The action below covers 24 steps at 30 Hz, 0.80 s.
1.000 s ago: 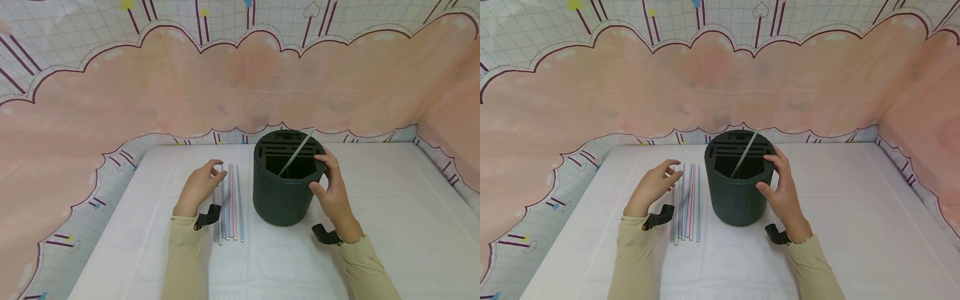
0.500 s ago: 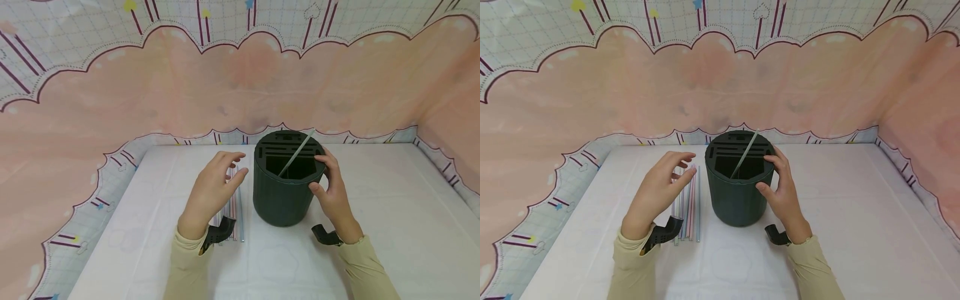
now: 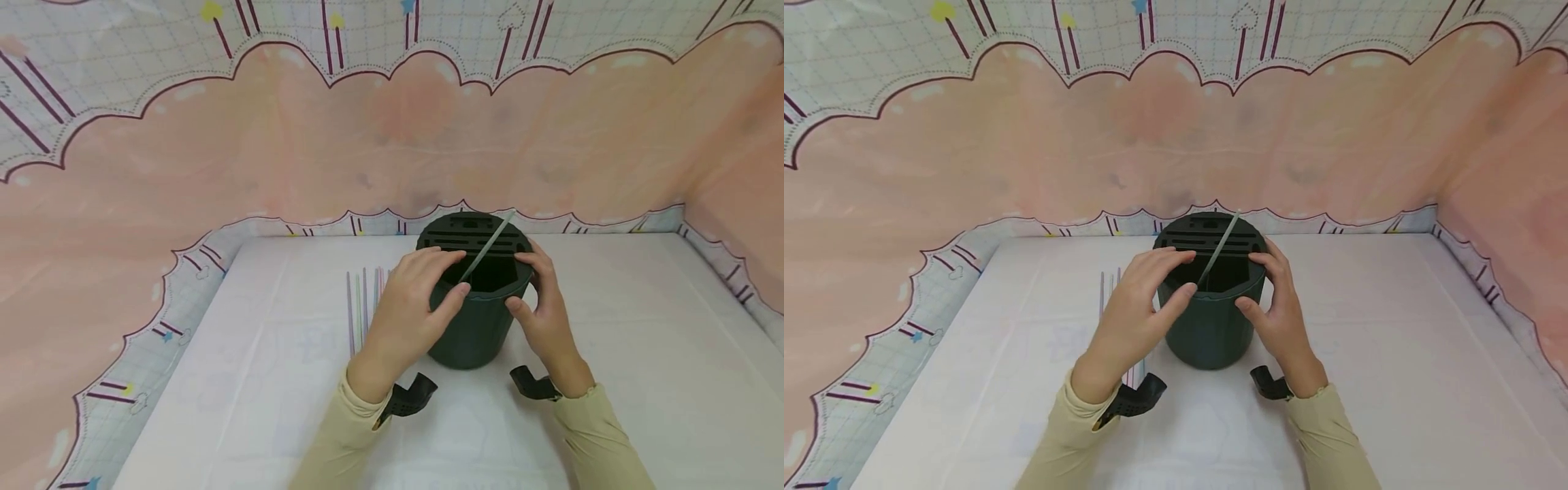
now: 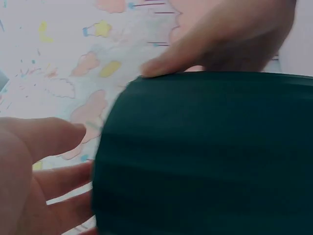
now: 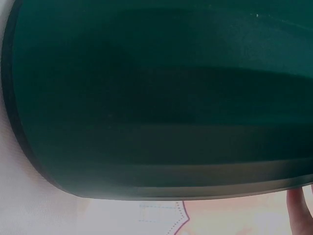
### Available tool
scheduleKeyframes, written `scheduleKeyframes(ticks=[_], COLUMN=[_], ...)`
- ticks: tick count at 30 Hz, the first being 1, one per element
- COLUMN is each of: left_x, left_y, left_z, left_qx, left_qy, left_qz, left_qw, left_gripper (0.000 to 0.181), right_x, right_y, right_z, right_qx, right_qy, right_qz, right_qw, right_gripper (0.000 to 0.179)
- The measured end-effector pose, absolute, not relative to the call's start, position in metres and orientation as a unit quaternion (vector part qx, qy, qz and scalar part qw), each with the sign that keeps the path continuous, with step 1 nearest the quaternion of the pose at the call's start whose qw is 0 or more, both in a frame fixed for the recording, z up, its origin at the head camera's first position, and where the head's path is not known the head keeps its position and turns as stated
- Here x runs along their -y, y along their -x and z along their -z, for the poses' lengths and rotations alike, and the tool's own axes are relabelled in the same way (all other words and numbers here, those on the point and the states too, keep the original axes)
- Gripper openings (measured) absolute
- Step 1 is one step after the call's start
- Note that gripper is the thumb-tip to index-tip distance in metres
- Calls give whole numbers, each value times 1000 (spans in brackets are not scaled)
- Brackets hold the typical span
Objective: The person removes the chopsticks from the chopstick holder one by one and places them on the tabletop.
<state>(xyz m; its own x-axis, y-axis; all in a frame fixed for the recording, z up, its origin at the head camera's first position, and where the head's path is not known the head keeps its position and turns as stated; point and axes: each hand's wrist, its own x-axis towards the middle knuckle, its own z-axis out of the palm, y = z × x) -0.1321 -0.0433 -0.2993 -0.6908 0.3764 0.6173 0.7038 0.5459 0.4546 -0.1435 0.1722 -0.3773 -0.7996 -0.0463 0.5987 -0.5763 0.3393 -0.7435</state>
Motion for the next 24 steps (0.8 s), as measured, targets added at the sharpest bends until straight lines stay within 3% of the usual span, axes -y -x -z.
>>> scheduleKeyframes(ticks=[9,19,24], left_x=[22,4,0], left_y=[127,122,122], left_z=[302,306,306], left_qx=[895,917,906], left_qy=[290,220,207], left_qz=[289,257,281], left_qw=[179,212,238], left_gripper=[50,53,40], right_x=[-174,-171,-170], right_y=[142,141,140], right_z=[378,375,375], right_qx=[781,777,775], right_qy=[-204,-208,-206], right_qz=[-535,-539,-540], right_qw=[248,249,256], right_gripper=[78,76,76])
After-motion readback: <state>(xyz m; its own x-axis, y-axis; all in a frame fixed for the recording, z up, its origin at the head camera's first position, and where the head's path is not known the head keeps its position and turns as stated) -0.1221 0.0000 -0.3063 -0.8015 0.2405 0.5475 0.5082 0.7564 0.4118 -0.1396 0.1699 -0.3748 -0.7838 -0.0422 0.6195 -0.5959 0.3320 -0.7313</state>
